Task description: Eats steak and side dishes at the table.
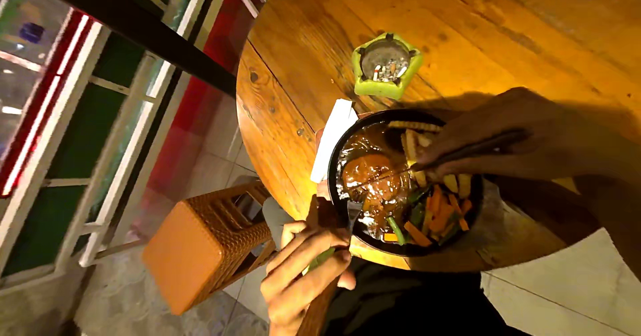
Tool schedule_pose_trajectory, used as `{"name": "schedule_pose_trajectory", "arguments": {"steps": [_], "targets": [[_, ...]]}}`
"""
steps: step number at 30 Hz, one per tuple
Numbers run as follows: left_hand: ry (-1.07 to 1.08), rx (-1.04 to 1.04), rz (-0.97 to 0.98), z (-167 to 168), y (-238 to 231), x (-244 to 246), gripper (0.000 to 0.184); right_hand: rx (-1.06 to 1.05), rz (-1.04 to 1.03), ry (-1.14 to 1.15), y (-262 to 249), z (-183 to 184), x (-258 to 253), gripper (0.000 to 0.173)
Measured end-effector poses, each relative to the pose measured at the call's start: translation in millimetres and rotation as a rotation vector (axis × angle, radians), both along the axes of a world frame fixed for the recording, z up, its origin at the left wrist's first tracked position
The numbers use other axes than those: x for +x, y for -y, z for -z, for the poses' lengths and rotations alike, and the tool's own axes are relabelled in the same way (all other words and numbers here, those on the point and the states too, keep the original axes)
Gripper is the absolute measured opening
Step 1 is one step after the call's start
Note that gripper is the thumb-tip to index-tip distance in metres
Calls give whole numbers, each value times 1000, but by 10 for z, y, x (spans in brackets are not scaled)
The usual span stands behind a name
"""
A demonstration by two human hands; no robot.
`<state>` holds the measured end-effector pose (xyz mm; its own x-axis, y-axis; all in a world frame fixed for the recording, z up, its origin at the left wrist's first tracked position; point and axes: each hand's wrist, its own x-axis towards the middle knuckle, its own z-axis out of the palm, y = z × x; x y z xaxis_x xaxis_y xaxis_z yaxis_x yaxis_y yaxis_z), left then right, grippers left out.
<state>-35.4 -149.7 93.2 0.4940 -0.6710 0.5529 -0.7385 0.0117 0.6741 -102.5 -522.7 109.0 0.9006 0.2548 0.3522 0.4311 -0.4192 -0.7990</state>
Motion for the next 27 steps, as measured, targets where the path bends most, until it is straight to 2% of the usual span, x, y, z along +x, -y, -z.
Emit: {"name": "schedule_pose_trajectory", "arguments": {"steps": [4, 17, 22, 27], "targets": [[12, 22, -17, -15, -2, 1, 16, 66, -13, 12, -83, 71, 7, 17], [9, 21, -23, -34, 18, 22, 15, 23, 69, -56, 112, 52, -143, 19], [8, 34, -22, -50, 31, 21, 15, 74, 53, -27, -36, 120, -107, 17], [15, 27, -16, -41, 30, 35, 15, 15, 90, -52, 32, 10, -148, 18]]}}
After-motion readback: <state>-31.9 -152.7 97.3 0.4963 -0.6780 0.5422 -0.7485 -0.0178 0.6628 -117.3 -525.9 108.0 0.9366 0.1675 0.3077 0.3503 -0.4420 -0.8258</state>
